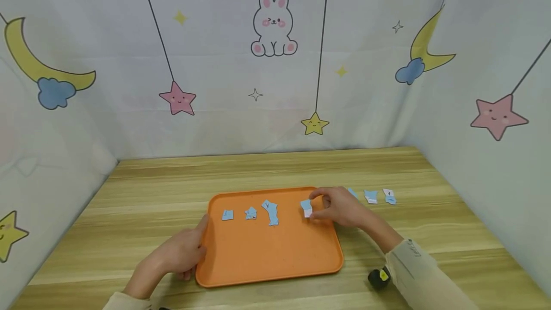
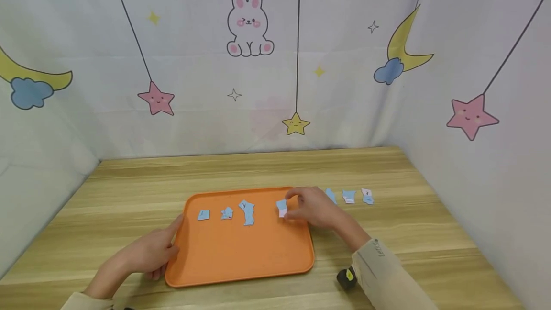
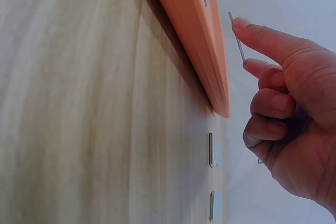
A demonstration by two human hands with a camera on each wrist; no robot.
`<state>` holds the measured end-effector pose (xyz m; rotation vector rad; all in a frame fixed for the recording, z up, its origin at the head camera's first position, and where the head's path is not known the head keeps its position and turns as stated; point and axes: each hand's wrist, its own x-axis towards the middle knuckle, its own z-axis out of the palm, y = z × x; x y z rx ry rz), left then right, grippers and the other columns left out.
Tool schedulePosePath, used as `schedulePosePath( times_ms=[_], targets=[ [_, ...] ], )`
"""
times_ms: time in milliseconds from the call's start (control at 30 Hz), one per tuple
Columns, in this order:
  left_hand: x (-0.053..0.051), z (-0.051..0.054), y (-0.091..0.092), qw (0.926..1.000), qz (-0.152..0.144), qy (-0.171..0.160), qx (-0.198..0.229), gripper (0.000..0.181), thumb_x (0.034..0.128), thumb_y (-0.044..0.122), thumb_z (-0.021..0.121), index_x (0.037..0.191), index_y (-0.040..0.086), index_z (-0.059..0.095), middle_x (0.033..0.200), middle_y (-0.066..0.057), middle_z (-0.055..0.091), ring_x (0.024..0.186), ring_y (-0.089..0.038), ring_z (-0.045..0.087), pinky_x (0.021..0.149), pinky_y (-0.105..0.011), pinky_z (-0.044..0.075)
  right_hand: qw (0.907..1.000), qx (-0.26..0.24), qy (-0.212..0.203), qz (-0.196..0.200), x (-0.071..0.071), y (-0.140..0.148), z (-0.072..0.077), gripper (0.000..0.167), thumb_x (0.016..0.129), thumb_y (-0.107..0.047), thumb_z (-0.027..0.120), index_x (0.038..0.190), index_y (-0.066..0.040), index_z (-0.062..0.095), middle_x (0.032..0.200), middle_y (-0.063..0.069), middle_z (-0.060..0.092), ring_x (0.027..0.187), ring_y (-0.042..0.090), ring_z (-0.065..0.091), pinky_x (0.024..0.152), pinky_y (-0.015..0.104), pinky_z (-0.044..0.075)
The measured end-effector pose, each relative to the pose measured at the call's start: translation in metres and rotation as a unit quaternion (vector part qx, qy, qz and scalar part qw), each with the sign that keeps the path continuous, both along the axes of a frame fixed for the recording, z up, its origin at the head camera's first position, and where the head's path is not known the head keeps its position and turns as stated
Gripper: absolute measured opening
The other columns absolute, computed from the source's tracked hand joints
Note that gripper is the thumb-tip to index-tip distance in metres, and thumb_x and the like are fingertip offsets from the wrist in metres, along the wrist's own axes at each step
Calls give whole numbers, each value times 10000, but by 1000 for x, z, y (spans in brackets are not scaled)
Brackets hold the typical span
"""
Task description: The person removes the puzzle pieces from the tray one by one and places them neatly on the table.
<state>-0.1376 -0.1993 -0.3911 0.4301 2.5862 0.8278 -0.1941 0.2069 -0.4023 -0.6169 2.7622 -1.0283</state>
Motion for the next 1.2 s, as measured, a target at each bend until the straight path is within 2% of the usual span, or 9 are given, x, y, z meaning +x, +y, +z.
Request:
schedulePosePath(
  times_ms=[500,933,1200],
  targets=[
    [1,0,2,9999,77,-21,-68,776,973,-32,488,1628,-157,90,510,-56,586,347,-100,521,364,-298,470,9989,-63,135,-454,11,30,-1,414,861,-271,878,1213,-100,743,629,-81,391,576,75,368,561,227,340],
    [0,0,0,9999,86,2,-54,778,965,-32,482,1626,-162,93,521,-57,588,355,-121,530,369,-310,475,9981,-175,21,-586,22,61,-1,414,867,-240,870,1210,-53,734,617,-93,323,559,47,298,559,223,323],
    [1,1,1,9999,83,11,-76,779,964,-32,485,1629,-155,97,512,-54,586,355,-123,532,369,-307,473,9981,-83,-89,-611,27,71,-3,446,857,-278,880,1208,-42,737,619,-93,316,564,47,296,578,232,336]
  ],
)
